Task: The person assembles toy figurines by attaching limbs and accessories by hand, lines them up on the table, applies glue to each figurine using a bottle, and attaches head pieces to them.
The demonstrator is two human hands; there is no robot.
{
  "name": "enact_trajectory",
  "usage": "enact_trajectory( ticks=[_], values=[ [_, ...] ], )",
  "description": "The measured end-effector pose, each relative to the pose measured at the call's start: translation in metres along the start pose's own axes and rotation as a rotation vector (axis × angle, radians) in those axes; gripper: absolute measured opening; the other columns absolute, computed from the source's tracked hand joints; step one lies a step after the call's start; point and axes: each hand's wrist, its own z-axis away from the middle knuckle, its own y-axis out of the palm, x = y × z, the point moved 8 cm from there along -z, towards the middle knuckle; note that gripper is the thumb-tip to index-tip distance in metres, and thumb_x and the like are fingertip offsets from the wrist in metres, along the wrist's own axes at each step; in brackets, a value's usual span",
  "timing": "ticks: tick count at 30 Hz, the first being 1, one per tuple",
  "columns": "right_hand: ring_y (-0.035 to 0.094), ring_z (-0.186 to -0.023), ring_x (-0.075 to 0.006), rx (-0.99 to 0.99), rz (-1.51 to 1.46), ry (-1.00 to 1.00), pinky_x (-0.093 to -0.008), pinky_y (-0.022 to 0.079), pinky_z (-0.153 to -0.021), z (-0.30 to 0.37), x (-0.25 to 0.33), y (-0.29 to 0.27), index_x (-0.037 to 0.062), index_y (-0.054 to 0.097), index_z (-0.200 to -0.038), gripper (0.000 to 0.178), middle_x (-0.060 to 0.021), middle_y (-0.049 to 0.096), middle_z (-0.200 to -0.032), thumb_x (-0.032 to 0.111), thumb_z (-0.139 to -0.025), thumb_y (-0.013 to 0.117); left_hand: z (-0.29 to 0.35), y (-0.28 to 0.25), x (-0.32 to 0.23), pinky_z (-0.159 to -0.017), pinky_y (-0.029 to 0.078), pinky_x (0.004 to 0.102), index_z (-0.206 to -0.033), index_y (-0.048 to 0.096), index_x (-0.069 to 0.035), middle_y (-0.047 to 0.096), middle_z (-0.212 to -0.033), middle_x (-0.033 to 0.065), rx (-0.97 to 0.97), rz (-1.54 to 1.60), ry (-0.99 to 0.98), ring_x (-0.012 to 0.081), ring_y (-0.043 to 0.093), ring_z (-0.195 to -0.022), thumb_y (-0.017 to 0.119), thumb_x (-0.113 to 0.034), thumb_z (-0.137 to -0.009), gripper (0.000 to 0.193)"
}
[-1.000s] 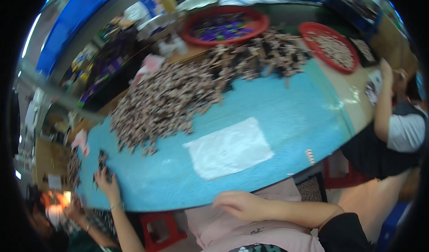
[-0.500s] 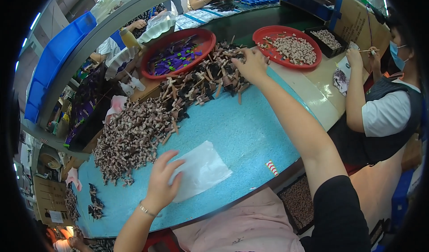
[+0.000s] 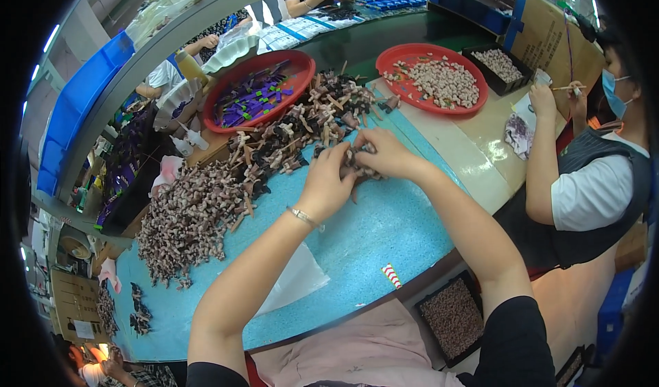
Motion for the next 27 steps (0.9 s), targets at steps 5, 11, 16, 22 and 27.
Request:
enact_trajectory(
  ticks=[5,11,16,22,27],
  values=[
    [0.049,-0.108,-0.0283,0.084,0.055,-0.102,-0.0381,0.038,-0.093,0.078,0.032,-0.006,0.0034,0.055,-0.106,0.033,-0.0119,0.054,-0.107,0.015,-0.076,0.066,0.054,-0.007,-0.046,-0.087,0.045,0.0396,-0.122,0.049,-0.001,0.056,-0.109,0.0191,0.159,0.217,-0.06,0.0359,0.054,-0.1,0.062,-0.004,-0.079,0.045],
    [0.043,-0.122,-0.0298,-0.089,-0.109,-0.143,-0.0388,0.034,-0.103,0.107,0.046,-0.013,0.0041,0.053,-0.118,0.044,-0.0163,0.047,-0.126,0.016,-0.078,0.068,0.069,-0.027,-0.046,-0.081,0.049,0.0368,-0.117,0.052,0.001,0.06,-0.102,0.0192,0.085,0.151,-0.033,0.0338,0.06,-0.092,0.063,-0.006,-0.082,0.038],
    [0.046,-0.118,-0.0335,-0.227,0.085,-0.156,-0.0398,0.038,-0.099,0.125,0.07,-0.017,0.005,0.053,-0.115,0.046,-0.0161,0.047,-0.123,0.012,-0.073,0.071,0.083,-0.081,-0.033,-0.065,0.048,0.0264,-0.11,0.054,0.001,0.065,-0.099,0.0127,-0.009,0.4,-0.313,0.0138,0.059,-0.073,0.054,-0.012,-0.092,0.022],
    [0.05,-0.108,-0.0282,-0.06,0.456,-0.331,-0.0425,0.031,-0.095,0.121,0.11,0.031,0.0073,0.057,-0.106,0.043,-0.0097,0.053,-0.114,0.007,-0.066,0.072,0.203,-0.125,-0.021,-0.057,0.045,0.023,-0.101,0.055,0.002,0.066,-0.082,0.0067,0.02,0.509,-0.689,0.0073,0.055,-0.063,0.055,-0.011,-0.092,0.015],
    [0.051,-0.107,-0.0272,0.003,0.466,-0.361,-0.0436,0.031,-0.095,0.109,0.118,0.044,0.0063,0.058,-0.105,0.042,-0.0106,0.055,-0.11,0.0,-0.066,0.069,0.281,-0.149,-0.011,-0.056,0.045,0.0256,-0.095,0.059,0.001,0.065,-0.08,0.0085,-0.192,0.215,-0.687,0.0137,0.057,-0.063,0.057,-0.009,-0.09,0.011]
  ],
)
